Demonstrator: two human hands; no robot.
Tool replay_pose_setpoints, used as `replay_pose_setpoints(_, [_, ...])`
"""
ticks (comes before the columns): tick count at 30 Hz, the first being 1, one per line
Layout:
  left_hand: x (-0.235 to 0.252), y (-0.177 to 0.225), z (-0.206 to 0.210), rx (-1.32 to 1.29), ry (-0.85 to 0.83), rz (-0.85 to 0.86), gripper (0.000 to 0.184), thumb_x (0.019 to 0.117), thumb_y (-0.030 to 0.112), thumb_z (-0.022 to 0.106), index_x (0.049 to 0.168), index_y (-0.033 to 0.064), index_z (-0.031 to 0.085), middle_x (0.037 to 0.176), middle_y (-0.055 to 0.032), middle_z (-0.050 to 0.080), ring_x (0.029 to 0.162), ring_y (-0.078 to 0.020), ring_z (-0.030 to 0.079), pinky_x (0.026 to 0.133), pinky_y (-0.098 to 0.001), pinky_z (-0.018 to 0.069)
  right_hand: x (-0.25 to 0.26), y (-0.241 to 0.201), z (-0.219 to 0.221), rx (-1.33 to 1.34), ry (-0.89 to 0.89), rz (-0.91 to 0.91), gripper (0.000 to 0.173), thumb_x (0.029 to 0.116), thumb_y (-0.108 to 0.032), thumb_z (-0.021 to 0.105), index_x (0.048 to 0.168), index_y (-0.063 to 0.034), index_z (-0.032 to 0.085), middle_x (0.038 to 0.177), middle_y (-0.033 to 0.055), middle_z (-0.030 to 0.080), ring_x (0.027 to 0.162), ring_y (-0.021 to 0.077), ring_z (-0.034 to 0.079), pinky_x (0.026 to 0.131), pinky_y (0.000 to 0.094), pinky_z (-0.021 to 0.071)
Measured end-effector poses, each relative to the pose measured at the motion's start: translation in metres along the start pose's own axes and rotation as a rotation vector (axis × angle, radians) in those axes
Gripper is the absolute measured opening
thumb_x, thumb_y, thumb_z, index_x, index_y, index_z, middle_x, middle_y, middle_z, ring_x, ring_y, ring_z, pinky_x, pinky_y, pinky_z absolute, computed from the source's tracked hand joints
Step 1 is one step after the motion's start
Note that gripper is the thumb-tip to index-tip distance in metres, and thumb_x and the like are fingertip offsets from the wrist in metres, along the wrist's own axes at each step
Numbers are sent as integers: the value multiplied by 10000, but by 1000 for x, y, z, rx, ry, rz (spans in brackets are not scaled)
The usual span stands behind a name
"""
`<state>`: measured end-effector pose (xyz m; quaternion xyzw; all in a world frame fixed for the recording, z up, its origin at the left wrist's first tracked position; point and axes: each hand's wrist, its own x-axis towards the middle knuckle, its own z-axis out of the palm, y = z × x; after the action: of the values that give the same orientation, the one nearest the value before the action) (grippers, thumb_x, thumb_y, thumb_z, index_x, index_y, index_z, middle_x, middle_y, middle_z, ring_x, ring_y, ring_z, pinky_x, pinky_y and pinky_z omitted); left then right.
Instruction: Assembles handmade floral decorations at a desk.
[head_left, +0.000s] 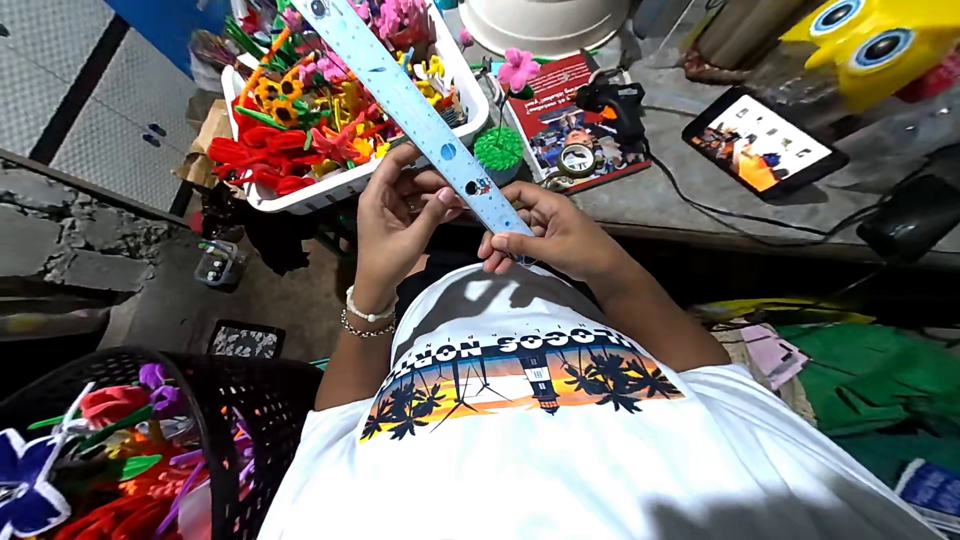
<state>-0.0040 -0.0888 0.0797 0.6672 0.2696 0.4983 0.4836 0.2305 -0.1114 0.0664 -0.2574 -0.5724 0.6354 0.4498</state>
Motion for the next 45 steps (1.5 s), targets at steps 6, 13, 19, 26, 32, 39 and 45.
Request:
replay_pose_setpoints(6, [-1,-8,19,-311,103,-58,256,994,28,626,1226,123,574,1050,-43,670,871,-132,716,749,-287,640,-1,1,8,-63,64,-55,307,981,69,568,1258,-38,490,979,120,737,839,218,760,752,325,653])
replay_pose_setpoints(13, [9,-13,32,-526,227,-176,172,1006,78,607,1163,119,664,1059,-19,704,937,-98,712,845,-277,614,-1,8,16,-160,138,-117,309,981,50,600,1263,-34,506,992,117,743,856,224,764,768,344,660])
replay_pose_setpoints(19, [2,-11,32,-468,197,-168,167,1028,157,605,1182,149,670,1013,-7,707,845,-78,711,757,-238,615,0,11,21,-277,210,-157,304,974,48,613,1259,-1,520,999,97,737,865,193,763,790,340,663])
replay_pose_setpoints(26, [1,-12,34,-366,224,-117,157,1023,155,623,1171,126,663,1009,-4,696,840,-93,707,759,-265,623,3,21,20,-418,236,-264,283,978,21,627,1246,39,535,1020,115,732,862,195,765,780,363,672])
replay_pose_setpoints(32, [-1,-19,34,-275,257,-28,147,1027,143,616,1164,120,663,994,8,684,818,-74,689,727,-231,609,6,27,19,-515,268,-321,262,991,0,615,1240,60,558,1075,126,734,930,189,762,829,357,665])
replay_pose_setpoints(39, [22,-43,28,-198,363,87,121,993,30,622,1101,54,671,993,-24,731,905,-138,729,838,-326,633,-3,21,-9,-596,449,-442,248,1012,-59,620,1239,14,549,1150,108,721,1042,220,741,927,398,636])
replay_pose_setpoints(45, [50,-94,31,29,386,212,122,966,10,654,1081,-29,674,984,-66,728,879,-148,723,809,-341,633,-7,21,-51,-433,721,-674,215,1038,-43,562,1234,-65,475,1137,70,743,1060,251,736,992,446,594])
